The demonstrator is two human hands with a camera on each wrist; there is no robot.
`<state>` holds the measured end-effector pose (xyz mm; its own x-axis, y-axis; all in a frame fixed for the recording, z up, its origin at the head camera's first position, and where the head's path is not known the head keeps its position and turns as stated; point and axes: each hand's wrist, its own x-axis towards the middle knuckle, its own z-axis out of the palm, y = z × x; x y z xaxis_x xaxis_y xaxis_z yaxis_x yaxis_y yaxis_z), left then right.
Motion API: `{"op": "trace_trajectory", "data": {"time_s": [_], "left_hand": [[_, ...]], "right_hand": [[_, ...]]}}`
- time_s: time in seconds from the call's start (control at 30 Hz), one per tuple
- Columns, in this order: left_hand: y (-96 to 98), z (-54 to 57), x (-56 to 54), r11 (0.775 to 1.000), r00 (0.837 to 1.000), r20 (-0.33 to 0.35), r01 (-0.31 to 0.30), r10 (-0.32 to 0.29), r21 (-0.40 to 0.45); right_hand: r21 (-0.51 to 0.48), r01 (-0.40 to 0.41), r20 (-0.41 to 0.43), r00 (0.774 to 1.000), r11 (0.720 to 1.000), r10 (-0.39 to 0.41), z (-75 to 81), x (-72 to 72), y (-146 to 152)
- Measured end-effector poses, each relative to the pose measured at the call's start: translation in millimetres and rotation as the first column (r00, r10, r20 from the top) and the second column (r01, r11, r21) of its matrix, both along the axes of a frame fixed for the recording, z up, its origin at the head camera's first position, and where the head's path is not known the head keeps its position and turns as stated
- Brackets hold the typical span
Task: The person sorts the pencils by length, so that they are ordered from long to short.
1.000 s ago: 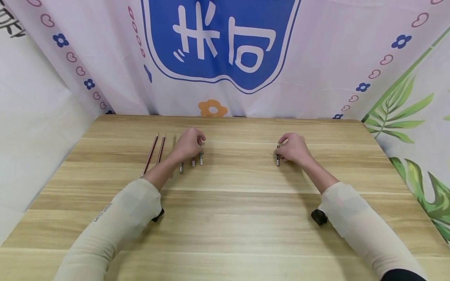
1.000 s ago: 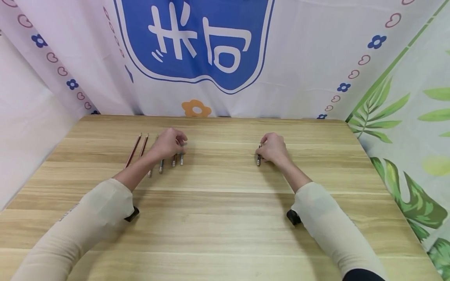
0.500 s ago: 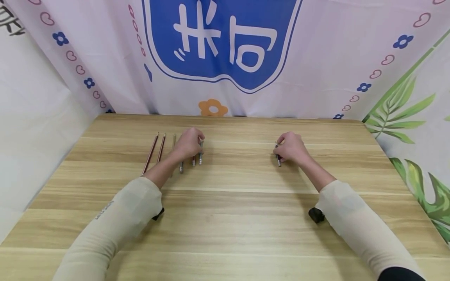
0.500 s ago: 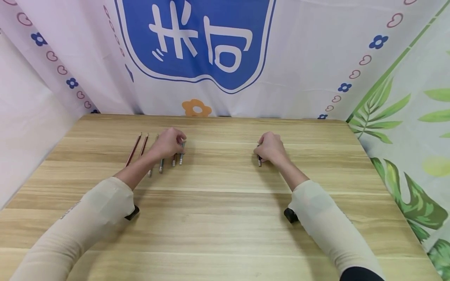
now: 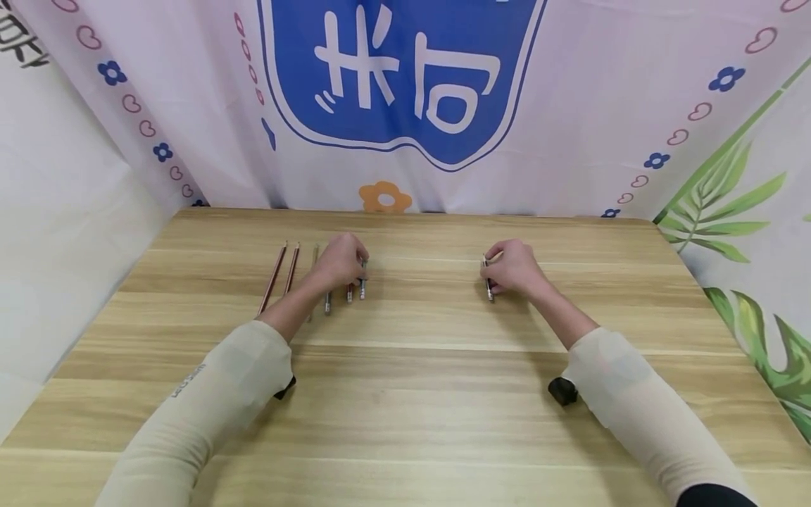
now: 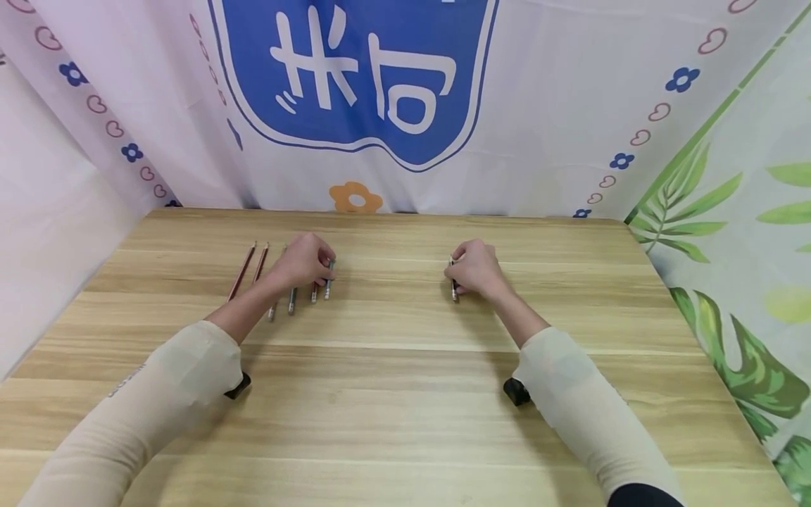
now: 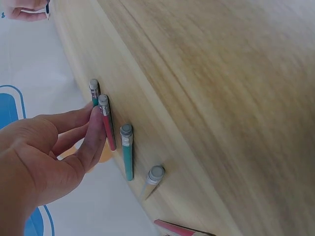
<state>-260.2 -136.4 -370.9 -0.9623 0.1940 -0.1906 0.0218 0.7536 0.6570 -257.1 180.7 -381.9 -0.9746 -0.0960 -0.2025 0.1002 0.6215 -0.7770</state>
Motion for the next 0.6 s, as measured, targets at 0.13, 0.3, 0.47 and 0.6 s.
{"op": "trace_trajectory", "data": {"time_s": [0.13,0.3,0.47,0.6], "left_hand": [[-0.4,-0.3,0.0,1.000,1.000,0.002,0.000,0.000,0.000],[-0.7,-0.9,-0.6,1.000,1.000,-0.005,0.001,-0.001,-0.010],[0.0,-1.6,-0.7,1.000,1.000,-0.011,0.006,-0.006,-0.016],[-0.2,0.1,0.9,1.000,1.000,-0.014,0.002,-0.002,-0.014]], "right_hand": [[-0.052,-0.002,0.010,1.000,0.999,0.003,0.7,-0.4,-9],[-0.115,0.005,0.043,0.999,0.993,0.000,1.1,-4.3,-21],[-0.172,0.019,0.085,0.996,0.985,-0.004,0.1,-7.5,-31],[-0.209,0.024,0.107,0.994,0.978,-0.001,0.5,-8.1,-39]]}}
